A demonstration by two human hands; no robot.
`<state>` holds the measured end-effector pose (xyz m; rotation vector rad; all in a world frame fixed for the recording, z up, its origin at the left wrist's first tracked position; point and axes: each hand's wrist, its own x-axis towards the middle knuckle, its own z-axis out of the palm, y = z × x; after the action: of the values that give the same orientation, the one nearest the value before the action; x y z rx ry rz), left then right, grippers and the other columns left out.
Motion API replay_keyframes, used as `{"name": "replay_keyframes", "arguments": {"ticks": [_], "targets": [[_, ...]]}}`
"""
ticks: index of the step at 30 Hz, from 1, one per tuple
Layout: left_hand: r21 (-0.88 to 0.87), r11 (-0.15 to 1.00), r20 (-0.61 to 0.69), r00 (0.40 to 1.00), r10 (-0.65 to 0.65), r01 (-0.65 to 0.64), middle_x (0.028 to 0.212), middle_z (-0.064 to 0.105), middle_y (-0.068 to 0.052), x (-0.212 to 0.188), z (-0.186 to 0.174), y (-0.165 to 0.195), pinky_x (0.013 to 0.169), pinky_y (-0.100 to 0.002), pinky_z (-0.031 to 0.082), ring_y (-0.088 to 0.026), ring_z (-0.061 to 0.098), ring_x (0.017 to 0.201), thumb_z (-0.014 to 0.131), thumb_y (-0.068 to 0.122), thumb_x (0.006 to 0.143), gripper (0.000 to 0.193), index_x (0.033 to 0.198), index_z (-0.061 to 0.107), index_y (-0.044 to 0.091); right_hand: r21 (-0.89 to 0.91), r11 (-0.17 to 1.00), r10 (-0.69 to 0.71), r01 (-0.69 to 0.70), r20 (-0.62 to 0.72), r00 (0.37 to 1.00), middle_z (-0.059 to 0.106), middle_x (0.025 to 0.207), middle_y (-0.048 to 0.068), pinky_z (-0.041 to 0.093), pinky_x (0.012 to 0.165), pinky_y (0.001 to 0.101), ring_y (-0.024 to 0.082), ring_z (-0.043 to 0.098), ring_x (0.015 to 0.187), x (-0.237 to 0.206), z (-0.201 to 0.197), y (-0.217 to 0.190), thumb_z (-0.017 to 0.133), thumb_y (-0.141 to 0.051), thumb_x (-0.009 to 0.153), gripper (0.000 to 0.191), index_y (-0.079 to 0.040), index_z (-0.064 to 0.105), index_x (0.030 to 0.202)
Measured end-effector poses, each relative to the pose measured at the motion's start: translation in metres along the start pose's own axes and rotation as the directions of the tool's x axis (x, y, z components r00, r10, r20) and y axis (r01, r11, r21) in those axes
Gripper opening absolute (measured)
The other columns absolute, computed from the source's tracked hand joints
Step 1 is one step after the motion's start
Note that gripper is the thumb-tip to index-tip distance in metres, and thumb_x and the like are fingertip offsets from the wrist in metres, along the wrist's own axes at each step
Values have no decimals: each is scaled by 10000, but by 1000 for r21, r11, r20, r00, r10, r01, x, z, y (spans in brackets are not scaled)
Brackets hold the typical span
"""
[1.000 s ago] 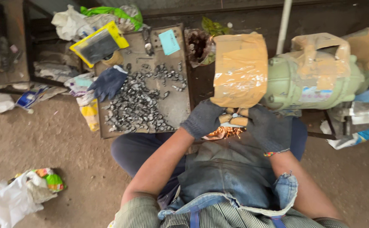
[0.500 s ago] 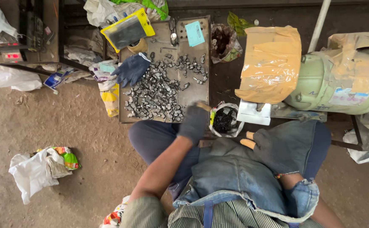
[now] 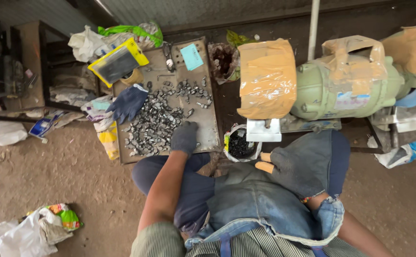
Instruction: The person sits on the floor at a bench grinder and sharpens/grinds small metal pieces one at a time, holding each piece against the spinning wheel with both gloved hands while sparks fly, then places the finished piece on a tray filled with similar ground pieces and picks up the next one.
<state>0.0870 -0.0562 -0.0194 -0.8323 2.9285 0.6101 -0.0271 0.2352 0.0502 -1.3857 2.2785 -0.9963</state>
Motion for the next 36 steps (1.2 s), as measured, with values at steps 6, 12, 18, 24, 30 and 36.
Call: {"name": "replay_keyframes", "arguments": {"ticks": [6, 12, 18, 24, 30, 36], "targets": [[-807, 590, -52, 990, -129, 35, 1060, 692, -137, -37, 25, 71, 841, -369, 547, -268, 695, 966, 594, 148, 986, 238, 1201, 610, 49, 67, 993, 102, -96, -88, 991, 628, 821, 111, 475, 590, 395, 270, 604, 654, 16, -11, -24, 856, -282, 754, 600, 6, 655, 1240], [-663, 675, -311, 939, 144, -323, 1135, 653, -192, -40, 5, 121, 892, -435, 536, -355, 664, 1028, 655, 206, 995, 270, 1205, 609, 43, -316, 930, -246, 187, -158, 956, 693, 998, 147, 503, 730, 423, 324, 649, 846, 22, -31, -19, 799, -288, 757, 295, -134, 726, 998], [-350, 759, -305, 833, 462, -549, 1100, 706, -163, 8, 0, 116, 918, -505, 515, -391, 658, 1050, 728, 273, 876, 287, 1094, 703, 87, -146, 962, 193, -231, -233, 953, 707, 1025, 126, 515, 824, 418, 306, 669, 973, 44, -27, 2, 777, -256, 872, 246, -116, 771, 1074], [-288, 711, -135, 762, 633, -641, 1109, 717, -164, 39, -5, 104, 904, -491, 534, -384, 660, 1053, 701, 269, 884, 271, 1072, 739, 78, 64, 995, 86, -79, -114, 990, 718, 1122, 103, 498, 891, 392, 305, 662, 1071, 55, -37, 9, 732, -182, 828, 302, -99, 771, 1116], [-326, 722, -120, 784, 609, -611, 1093, 715, -155, 35, 9, 97, 934, -494, 537, -370, 666, 1072, 720, 284, 900, 247, 1061, 736, 98, -30, 999, 25, -31, -182, 983, 733, 1090, 81, 520, 889, 393, 287, 688, 1057, 62, -36, 8, 714, -181, 844, 268, -122, 773, 1099], [-253, 710, -342, 747, 570, -657, 1210, 637, -146, -2, 27, 88, 1012, -489, 479, -367, 593, 1160, 747, 253, 857, 267, 1102, 734, 147, -304, 946, 44, -115, -232, 972, 712, 871, 101, 480, 670, 414, 299, 676, 783, 38, -30, -8, 791, -349, 804, 275, -139, 801, 981]]}}
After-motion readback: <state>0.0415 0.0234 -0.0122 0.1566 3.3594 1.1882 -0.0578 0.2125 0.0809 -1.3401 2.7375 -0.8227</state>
